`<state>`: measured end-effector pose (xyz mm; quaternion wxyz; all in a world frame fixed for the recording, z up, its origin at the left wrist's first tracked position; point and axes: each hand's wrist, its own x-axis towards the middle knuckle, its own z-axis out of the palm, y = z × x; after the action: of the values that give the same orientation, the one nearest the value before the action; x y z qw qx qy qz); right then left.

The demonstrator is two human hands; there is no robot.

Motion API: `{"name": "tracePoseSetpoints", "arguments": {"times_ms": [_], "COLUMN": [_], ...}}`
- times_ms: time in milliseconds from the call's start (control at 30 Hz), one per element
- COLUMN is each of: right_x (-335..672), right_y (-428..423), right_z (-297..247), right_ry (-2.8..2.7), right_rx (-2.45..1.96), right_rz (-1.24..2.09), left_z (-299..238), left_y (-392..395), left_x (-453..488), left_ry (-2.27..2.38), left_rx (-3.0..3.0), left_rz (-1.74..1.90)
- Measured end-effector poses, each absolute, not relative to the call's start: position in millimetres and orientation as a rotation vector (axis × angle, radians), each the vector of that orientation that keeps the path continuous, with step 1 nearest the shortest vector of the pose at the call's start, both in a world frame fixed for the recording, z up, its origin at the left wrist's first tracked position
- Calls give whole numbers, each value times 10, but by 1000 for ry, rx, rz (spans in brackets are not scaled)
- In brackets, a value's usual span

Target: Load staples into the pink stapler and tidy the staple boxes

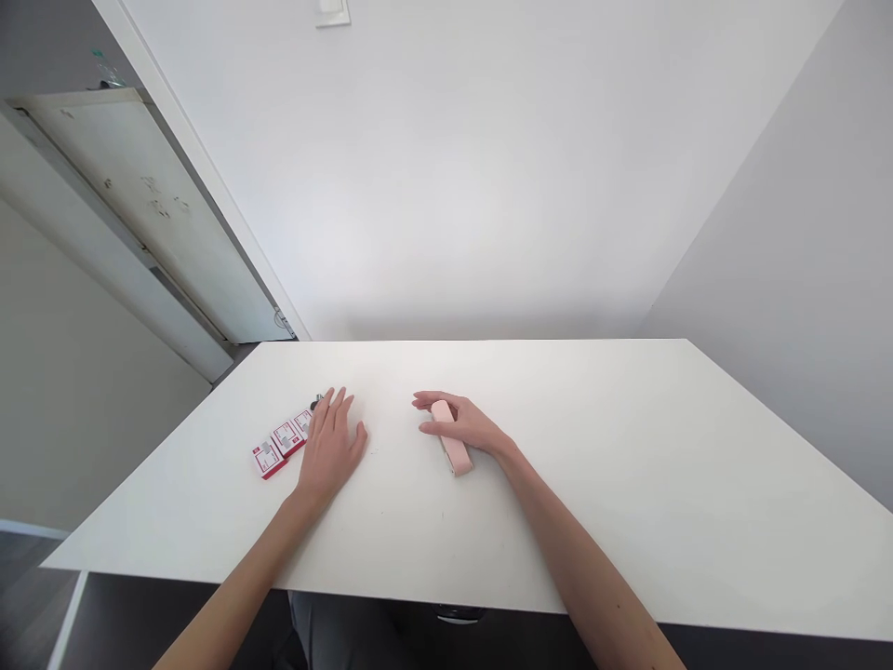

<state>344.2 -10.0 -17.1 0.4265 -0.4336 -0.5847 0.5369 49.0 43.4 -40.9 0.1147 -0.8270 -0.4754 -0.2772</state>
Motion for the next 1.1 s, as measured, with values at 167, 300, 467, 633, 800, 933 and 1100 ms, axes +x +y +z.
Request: {"name": "tracePoseSetpoints", "arguments": {"times_ms": [167, 300, 467, 633, 800, 933, 1100], "right_x": [3345, 3273, 3234, 3225, 3233, 3256, 3280], "right_y": [-88, -89, -133, -166, -169, -158, -135], "right_z": [-169, -211, -208, -185, -183, -175, -178], "right_ry": [-1422, -1361, -1403, -1401, -1442, -1503, -1494], "right_rx": [-978, -875, -812, -802, -844, -845, -861], "right_rz": [1423, 1530, 1694, 1775, 1748, 1659, 1662], "left_z": [-389, -328, -255, -243, -221, -221, -223], "left_y": [256, 102, -47, -101, -84, -55, -22], "left_x": [649, 794, 934, 1007, 1020, 1007, 992], "left_ry": [-1250, -1120, -1017, -1047, -1203, -1355, -1568], "left_rx": [-2607, -2785, -3016, -3201, -3284, -3254, -3132], "left_rz": [-872, -943, -908, -916, -1069, -1206, -1327]}}
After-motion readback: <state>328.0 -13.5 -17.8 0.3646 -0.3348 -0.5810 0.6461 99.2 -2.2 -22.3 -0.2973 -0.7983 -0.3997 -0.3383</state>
